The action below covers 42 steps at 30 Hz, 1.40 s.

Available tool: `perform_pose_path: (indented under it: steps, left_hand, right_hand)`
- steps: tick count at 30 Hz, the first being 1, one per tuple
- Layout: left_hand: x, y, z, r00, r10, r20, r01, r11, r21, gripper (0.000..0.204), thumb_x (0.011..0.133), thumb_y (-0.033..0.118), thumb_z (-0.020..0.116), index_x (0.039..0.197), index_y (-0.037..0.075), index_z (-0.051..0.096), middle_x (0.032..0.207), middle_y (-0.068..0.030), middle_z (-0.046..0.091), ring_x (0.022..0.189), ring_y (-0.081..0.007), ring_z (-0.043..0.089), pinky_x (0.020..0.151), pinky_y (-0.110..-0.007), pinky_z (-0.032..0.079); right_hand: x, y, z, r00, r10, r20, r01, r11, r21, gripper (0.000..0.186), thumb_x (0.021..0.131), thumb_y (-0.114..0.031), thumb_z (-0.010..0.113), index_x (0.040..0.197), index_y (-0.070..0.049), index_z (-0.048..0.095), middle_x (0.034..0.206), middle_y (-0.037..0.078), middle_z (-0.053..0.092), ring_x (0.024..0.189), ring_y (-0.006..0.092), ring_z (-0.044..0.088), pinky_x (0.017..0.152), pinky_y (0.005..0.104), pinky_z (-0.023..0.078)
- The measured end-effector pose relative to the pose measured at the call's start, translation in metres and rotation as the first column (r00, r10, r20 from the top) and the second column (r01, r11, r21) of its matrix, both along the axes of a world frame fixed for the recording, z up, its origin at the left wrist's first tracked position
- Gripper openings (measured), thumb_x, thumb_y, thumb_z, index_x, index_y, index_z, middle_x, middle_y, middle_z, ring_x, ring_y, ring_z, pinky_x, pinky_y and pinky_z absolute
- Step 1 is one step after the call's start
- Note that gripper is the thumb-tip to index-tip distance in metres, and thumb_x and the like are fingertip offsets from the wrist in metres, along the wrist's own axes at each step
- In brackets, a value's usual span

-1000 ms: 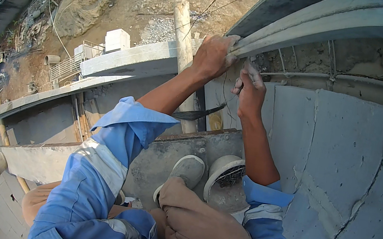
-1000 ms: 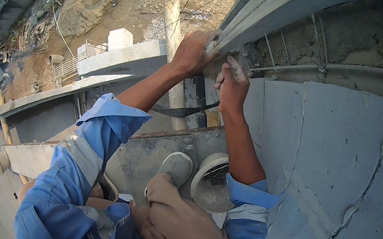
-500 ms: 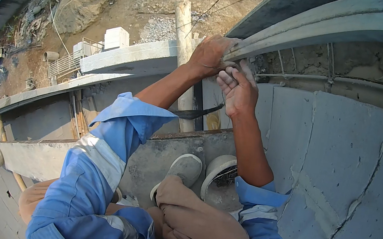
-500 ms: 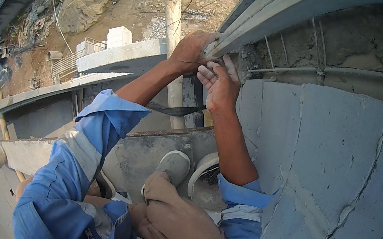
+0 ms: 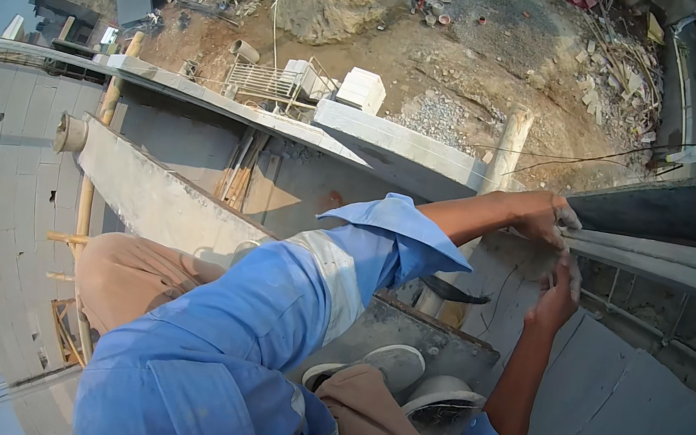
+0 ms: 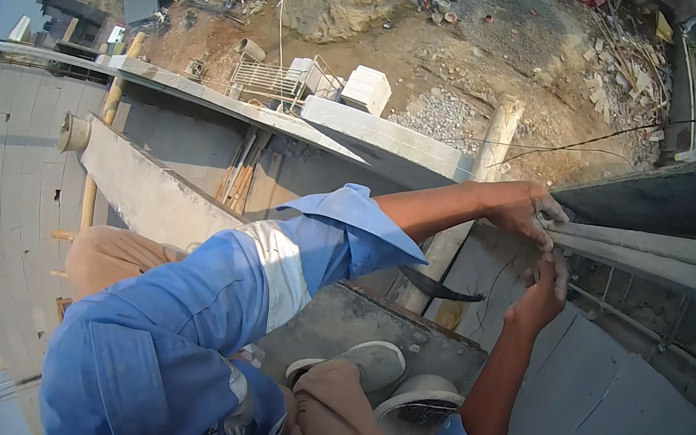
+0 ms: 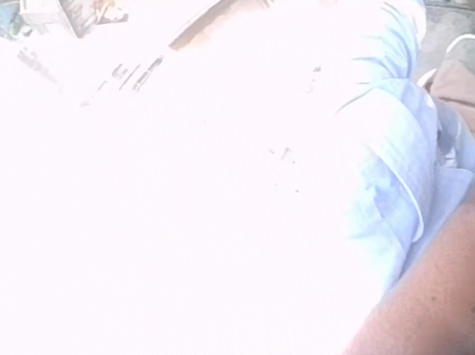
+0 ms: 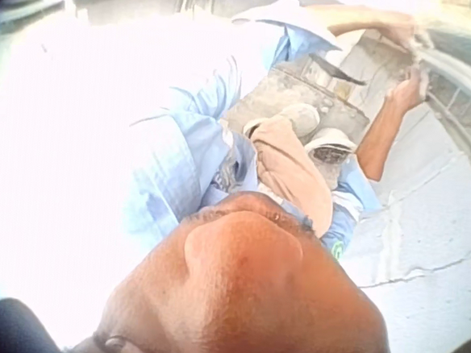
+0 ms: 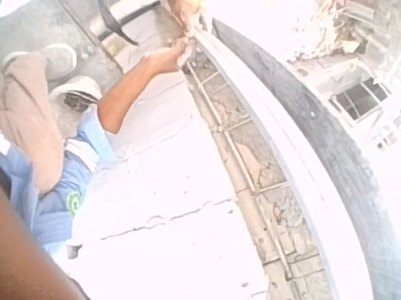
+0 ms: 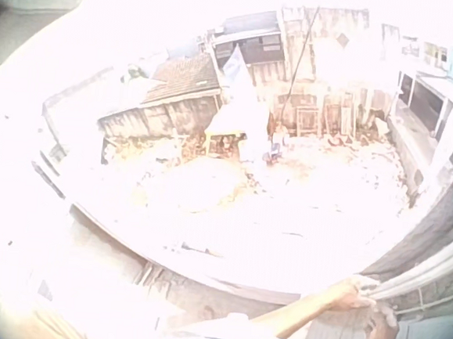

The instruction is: The person ties a guide string along a structure, positions lightweight concrete blocks in place, and applies mortar onto the wall using a trowel.

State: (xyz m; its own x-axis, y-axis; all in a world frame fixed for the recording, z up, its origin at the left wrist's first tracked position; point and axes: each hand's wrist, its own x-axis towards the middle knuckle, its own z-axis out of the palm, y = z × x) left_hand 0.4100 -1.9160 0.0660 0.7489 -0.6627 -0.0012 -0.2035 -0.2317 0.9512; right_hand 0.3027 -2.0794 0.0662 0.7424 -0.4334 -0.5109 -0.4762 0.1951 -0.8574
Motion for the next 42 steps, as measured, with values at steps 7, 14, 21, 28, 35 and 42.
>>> perform_pose_path:
  steps: [7,14,21,28,35,42]
  left_hand:
    - [0.014,0.001,-0.004,0.988,-0.024,-0.151,0.023,1.000,-0.004,0.049,0.081,0.029,0.078,0.118,-0.001,0.067,0.111,-0.0160,0.072,0.104,-0.0234,0.067,0.090,-0.033,0.051]
    - [0.032,-0.007,-0.017,0.960,-0.009,-0.279,-0.016,0.996,-0.085,0.044,0.080,0.031,0.082,0.107,-0.001,0.069,0.098,-0.0115,0.072,0.092,-0.0193,0.067,0.080,-0.030,0.052]
    - [0.043,-0.005,-0.016,0.971,-0.040,-0.236,0.037,0.999,-0.017,0.046,0.090,0.032,0.071,0.116,-0.005,0.064,0.098,-0.0148,0.072,0.090,-0.0208,0.069,0.079,-0.031,0.053]
    - [0.041,-0.023,-0.023,0.987,0.058,-0.151,-0.047,0.996,0.075,0.038,0.090,0.027,0.068,0.112,-0.004,0.065,0.091,-0.0151,0.073,0.084,-0.0213,0.070,0.075,-0.032,0.053]
    - [0.037,-0.030,-0.024,0.994,0.106,-0.019,-0.105,0.992,0.074,0.035,0.094,0.024,0.064,0.118,-0.001,0.066,0.091,-0.0095,0.073,0.073,-0.0158,0.067,0.068,-0.030,0.054]
    - [0.039,-0.031,-0.032,0.960,0.115,0.254,-0.155,0.978,0.141,0.030,0.092,0.024,0.063,0.117,0.008,0.070,0.095,-0.0158,0.072,0.079,-0.0280,0.070,0.072,-0.038,0.053]
  right_hand:
    - [0.007,-0.009,-0.015,0.983,0.047,0.177,-0.035,0.997,-0.070,0.031,0.088,-0.018,0.072,0.114,-0.002,0.067,0.112,0.002,0.062,0.094,0.0093,0.057,0.074,0.0237,0.043]
    - [0.012,-0.018,-0.018,0.980,0.097,0.175,-0.083,0.993,-0.086,0.019,0.086,-0.013,0.073,0.100,-0.002,0.067,0.096,0.001,0.062,0.078,0.0077,0.052,0.067,0.0234,0.041]
    - [0.019,-0.026,-0.022,0.946,0.125,0.301,-0.099,0.990,-0.100,0.017,0.086,-0.002,0.068,0.101,0.000,0.062,0.096,0.003,0.062,0.085,0.0082,0.055,0.073,0.0230,0.042]
    - [0.035,-0.057,-0.019,0.943,0.198,0.266,-0.209,0.978,0.013,0.013,0.090,-0.007,0.058,0.101,-0.001,0.061,0.095,0.003,0.062,0.091,0.0082,0.058,0.076,0.0217,0.042]
    - [0.045,-0.055,-0.006,0.952,0.291,0.099,-0.285,0.956,-0.069,0.025,0.095,-0.020,0.056,0.113,-0.003,0.063,0.103,0.004,0.067,0.093,0.0112,0.063,0.078,0.0256,0.044]
    - [0.081,-0.052,-0.014,0.975,0.218,0.037,-0.221,0.967,0.130,0.031,0.097,-0.030,0.060,0.120,-0.008,0.061,0.104,0.000,0.066,0.097,0.0119,0.063,0.079,0.0278,0.050]
